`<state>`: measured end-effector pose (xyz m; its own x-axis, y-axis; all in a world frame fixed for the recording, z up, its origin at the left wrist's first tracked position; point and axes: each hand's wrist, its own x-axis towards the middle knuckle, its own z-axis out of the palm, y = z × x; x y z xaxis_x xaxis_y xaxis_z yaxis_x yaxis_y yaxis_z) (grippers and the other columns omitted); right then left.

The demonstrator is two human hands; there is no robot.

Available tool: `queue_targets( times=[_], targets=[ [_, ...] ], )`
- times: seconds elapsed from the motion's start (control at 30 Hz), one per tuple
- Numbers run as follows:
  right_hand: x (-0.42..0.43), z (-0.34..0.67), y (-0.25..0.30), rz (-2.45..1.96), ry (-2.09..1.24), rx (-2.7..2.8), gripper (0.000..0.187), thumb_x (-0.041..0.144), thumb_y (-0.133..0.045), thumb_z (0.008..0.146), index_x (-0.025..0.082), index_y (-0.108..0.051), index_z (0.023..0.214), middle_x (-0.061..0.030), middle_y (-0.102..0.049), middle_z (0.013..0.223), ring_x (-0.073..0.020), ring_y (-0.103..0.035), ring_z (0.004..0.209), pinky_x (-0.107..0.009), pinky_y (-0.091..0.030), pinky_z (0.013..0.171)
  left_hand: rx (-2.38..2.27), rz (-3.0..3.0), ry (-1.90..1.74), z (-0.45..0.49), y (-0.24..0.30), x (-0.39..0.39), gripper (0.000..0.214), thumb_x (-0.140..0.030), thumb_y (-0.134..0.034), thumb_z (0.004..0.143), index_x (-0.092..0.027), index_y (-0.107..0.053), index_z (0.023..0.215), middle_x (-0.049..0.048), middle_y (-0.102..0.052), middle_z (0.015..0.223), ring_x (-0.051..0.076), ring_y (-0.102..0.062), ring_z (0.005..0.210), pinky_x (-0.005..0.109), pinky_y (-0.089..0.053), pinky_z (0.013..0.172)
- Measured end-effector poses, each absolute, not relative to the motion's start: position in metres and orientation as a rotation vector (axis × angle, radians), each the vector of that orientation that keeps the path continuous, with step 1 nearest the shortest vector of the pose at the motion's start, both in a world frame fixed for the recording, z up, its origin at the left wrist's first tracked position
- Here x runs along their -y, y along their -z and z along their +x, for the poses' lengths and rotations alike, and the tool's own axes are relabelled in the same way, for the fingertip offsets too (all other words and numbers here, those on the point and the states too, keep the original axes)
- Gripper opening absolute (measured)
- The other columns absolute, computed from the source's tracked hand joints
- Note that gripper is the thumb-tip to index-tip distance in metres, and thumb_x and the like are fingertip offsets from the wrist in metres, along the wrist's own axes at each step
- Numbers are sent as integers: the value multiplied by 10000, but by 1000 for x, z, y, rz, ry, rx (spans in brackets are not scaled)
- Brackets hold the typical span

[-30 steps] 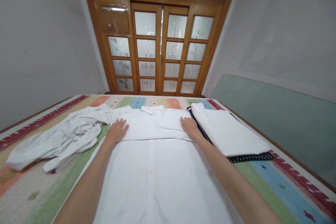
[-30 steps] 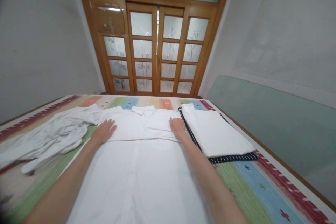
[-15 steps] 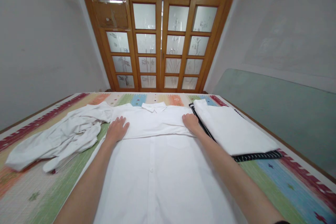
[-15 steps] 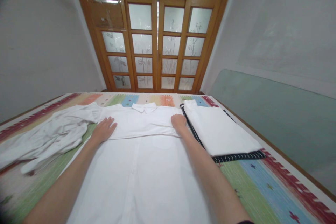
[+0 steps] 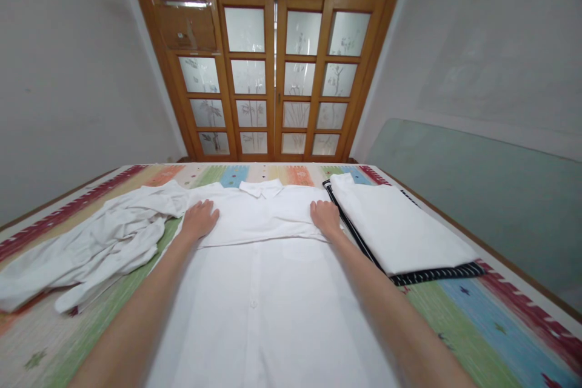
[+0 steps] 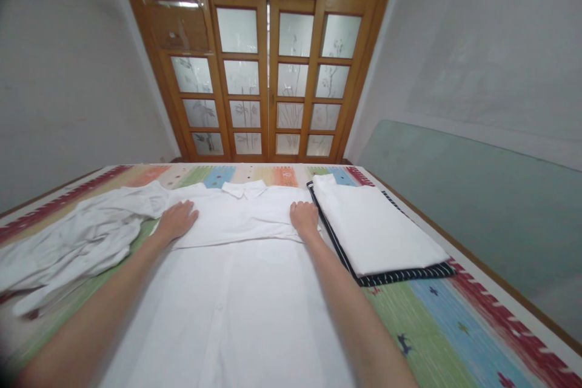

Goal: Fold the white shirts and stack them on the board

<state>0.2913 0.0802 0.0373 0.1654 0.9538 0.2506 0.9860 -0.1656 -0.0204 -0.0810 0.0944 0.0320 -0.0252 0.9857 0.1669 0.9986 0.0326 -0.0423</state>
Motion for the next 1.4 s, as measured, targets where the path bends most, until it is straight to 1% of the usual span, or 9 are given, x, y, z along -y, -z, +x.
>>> queue_targets(
  times=[0.27, 0.4, 0.53, 0.73, 0.87, 1.1, 1.23, 1.3, 1.4],
  targets=[
    [-84, 293, -34, -2237, 304, 1891, 451, 296, -337, 991, 72, -727, 988, -213, -714, 971, -267, -673, 943, -338, -461, 777, 1986, -2111, 193, -72, -48, -132, 429, -238, -309, 915, -98, -657, 1124, 202, -638, 1231, 329, -577, 1150, 484, -419, 944],
    [-85, 292, -33, -2249, 284, 1886, 450, 298, -339, 985, 73, -729, 982, -214, -714, 970, -271, -673, 948, -342, -464, 777, 1901, -2084, 197, -86, -54, -140, 434, -323, -334, 903, -93, -693, 983, 213, -686, 1068, 346, -594, 1071, 494, -393, 917],
    [-87, 289, -37, -2287, 241, 1885, 451, 309, -349, 975, 66, -727, 1008, -212, -715, 1003, -291, -671, 978, -357, -470, 795, 1805, -2051, 204, -106, -56, -141, 459, -372, -334, 891, -101, -705, 899, 221, -696, 1017, 363, -576, 1073, 502, -371, 910],
    [-93, 294, -55, -2349, -22, 2027, 486, 326, -319, 982, 58, -708, 1099, -233, -691, 1111, -287, -662, 1049, -355, -476, 836, 1846, -1957, 195, -121, -57, -140, 509, -368, -266, 928, -64, -674, 944, 244, -671, 1044, 374, -551, 1087, 473, -404, 862],
    [-97, 298, -61, -2370, -133, 2050, 565, 424, -286, 1000, 51, -681, 1158, -239, -667, 1173, -283, -646, 1089, -350, -471, 874, 1891, -1944, 175, -123, -55, -144, 485, -378, -284, 932, -70, -658, 954, 239, -662, 1040, 368, -547, 1081, 448, -426, 841],
    [-93, 290, -45, -2366, 56, 1865, 528, 401, -308, 1011, 71, -715, 1064, -240, -700, 1071, -282, -670, 1027, -366, -471, 838, 1890, -1952, 248, -122, -54, -139, 401, -334, -331, 927, -86, -635, 1010, 237, -626, 1073, 375, -533, 1094, 459, -438, 851],
    [-90, 289, -40, -2317, 142, 1835, 499, 352, -326, 1001, 59, -729, 1013, -226, -716, 1015, -289, -683, 973, -355, -478, 799, 1757, -2126, 247, -116, -58, -136, 331, -199, -360, 889, -113, -660, 997, 236, -618, 1102, 386, -504, 1155, 519, -409, 920],
    [-90, 290, -40, -2312, 151, 1824, 491, 342, -333, 995, 56, -731, 1005, -220, -720, 996, -287, -687, 962, -345, -479, 793, 1780, -2130, 269, -104, -57, -132, 328, -152, -374, 862, -123, -673, 995, 219, -620, 1135, 366, -500, 1173, 509, -407, 948],
    [-89, 291, -39, -2306, 151, 1820, 481, 339, -337, 990, 64, -731, 1010, -218, -722, 990, -279, -692, 951, -334, -483, 781, 1950, -2035, 394, -73, -49, -119, 352, -199, -381, 878, -128, -656, 1085, 172, -607, 1240, 317, -511, 1183, 448, -429, 966]
  ],
)
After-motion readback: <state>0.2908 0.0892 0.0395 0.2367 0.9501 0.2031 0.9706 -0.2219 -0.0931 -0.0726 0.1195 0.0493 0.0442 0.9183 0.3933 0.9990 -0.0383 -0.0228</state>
